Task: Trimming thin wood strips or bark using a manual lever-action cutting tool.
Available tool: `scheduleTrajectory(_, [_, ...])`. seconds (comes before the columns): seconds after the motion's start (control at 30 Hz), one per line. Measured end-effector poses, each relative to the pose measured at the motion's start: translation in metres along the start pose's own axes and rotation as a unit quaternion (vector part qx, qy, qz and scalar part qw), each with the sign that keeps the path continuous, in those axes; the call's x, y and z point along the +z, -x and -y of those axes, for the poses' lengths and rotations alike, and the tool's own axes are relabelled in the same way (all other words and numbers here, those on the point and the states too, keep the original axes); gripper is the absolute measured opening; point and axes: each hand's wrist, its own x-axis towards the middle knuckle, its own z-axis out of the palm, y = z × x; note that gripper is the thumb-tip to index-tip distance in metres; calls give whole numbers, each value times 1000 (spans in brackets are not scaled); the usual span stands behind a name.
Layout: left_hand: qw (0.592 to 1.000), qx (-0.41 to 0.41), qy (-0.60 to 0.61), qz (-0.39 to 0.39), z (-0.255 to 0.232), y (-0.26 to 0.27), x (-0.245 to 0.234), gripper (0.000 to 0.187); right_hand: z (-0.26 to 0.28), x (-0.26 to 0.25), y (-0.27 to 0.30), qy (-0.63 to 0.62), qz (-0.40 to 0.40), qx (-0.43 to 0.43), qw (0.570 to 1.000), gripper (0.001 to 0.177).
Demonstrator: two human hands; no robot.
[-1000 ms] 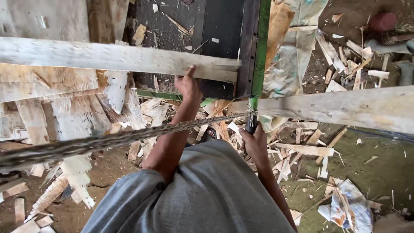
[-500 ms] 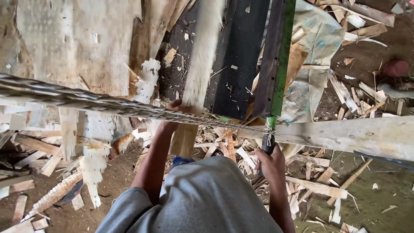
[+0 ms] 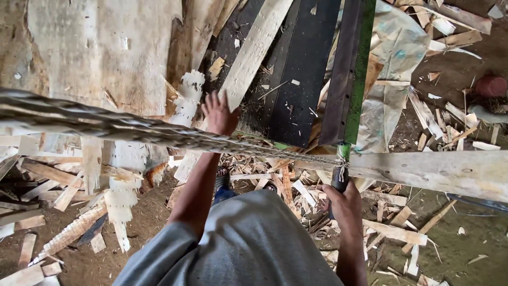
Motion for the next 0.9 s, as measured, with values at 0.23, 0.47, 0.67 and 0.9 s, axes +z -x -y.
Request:
scheduleTrajectory(0.23, [978,-70,-17,198,-7,-44,40,89,5,-2,4,-14,-7,-14,1000,51])
scheduleTrajectory(0.47, [935,248,-228,-115,79,-42,55,12,-51,-5,-28,104,-16,-104,989,33])
scheduleTrajectory(0.67, [942,263,-186,-92,59,-23,-33,12,23,-21,15,-12,3,-32,999,36])
scheduleTrajectory(0.9, [960,259,-100,-21,73,32,-29,13,39,-16,18,17,7,-2,1000,41])
